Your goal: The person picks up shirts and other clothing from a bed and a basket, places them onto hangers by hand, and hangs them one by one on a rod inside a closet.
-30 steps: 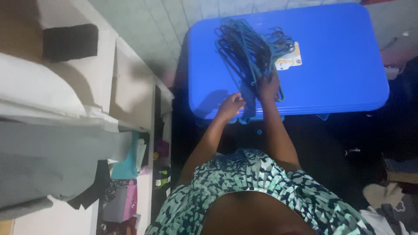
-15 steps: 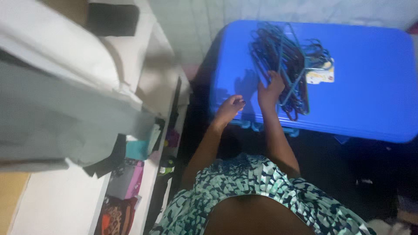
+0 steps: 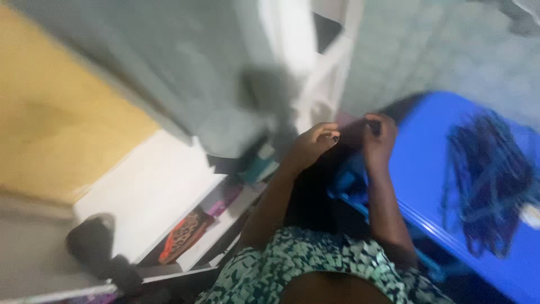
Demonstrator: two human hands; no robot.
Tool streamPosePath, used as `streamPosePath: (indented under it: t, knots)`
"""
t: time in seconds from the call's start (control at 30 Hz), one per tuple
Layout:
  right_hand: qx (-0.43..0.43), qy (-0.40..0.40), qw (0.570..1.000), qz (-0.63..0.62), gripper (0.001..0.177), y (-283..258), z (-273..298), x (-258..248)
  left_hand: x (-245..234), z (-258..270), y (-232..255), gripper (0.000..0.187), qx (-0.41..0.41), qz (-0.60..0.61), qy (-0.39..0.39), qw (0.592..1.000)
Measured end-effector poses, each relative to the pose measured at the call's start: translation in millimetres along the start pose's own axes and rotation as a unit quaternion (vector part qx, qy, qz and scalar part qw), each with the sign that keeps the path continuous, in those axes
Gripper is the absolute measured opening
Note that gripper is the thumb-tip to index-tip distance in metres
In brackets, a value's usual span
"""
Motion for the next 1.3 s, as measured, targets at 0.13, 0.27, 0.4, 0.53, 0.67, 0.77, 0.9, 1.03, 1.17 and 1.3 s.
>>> streamPosePath:
  t: [0.13, 0.27, 0.4, 0.53, 0.67, 0.77, 0.9, 1.03, 1.17, 1.3]
  knots:
    - [-0.002, -0.032, 0.988, -0.149, 0.026, -80.5, -47.5, 10.4, -98.0, 14.2, 51.6, 0.042, 0.047, -0.027, 0.066, 0.996]
    - [-0.090, -0.038, 0.977, -0.187, 0.020, -180.8, -94.3, 9.7, -196.9, 41.7, 101.4, 0.046, 0.109, 0.031, 0.079, 0.990]
    - [-0.174, -0.044, 0.965, -0.190, 0.017, -256.7, -123.2, 10.0, -270.7, 102.4, 193.9, 0.027, 0.304, -0.343, 0.316, 0.831]
    - [-0.270, -0.028, 0.945, -0.181, 0.014, -322.3, -146.1, 19.8, -349.5, 115.3, 229.5, 0.035, 0.209, -0.171, 0.370, 0.889]
    - [-0.351, 0.010, 0.916, -0.193, 0.020, -380.6, -178.5, 34.4, -395.4, 129.5, 284.0, 0.023, 0.245, -0.283, 0.490, 0.787]
    - [-0.402, 0.005, 0.899, -0.172, 0.019, -423.5, -210.9, 54.2, -429.3, 121.0, 306.4, 0.023, 0.227, -0.326, 0.535, 0.746]
    - [-0.421, 0.033, 0.896, -0.136, 0.020, -475.3, -251.9, 66.7, -453.2, 113.7, 336.9, 0.023, 0.304, -0.326, 0.571, 0.689]
    - [-0.504, 0.142, 0.850, -0.061, 0.015, -531.5, -292.1, 62.4, -465.0, 99.2, 348.9, 0.028, 0.280, -0.318, 0.602, 0.677]
    - [-0.564, 0.181, 0.805, -0.027, 0.009, -568.5, -324.6, 79.3, -480.9, 85.6, 351.6, 0.031, 0.273, -0.252, 0.624, 0.687]
    - [-0.560, 0.184, 0.801, 0.107, 0.008, -586.6, -356.9, 111.4, -497.0, 87.6, 349.4, 0.023, 0.278, -0.195, 0.608, 0.717]
Point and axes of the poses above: each hand's wrist, its own z-axis away from the middle knuckle, its own x-axis out of the palm, y = z × x, the point moved 10 cm from there along -z, towards the middle knuckle, and after that the axes turned 7 degrees about -x, right-handed, at the moved point
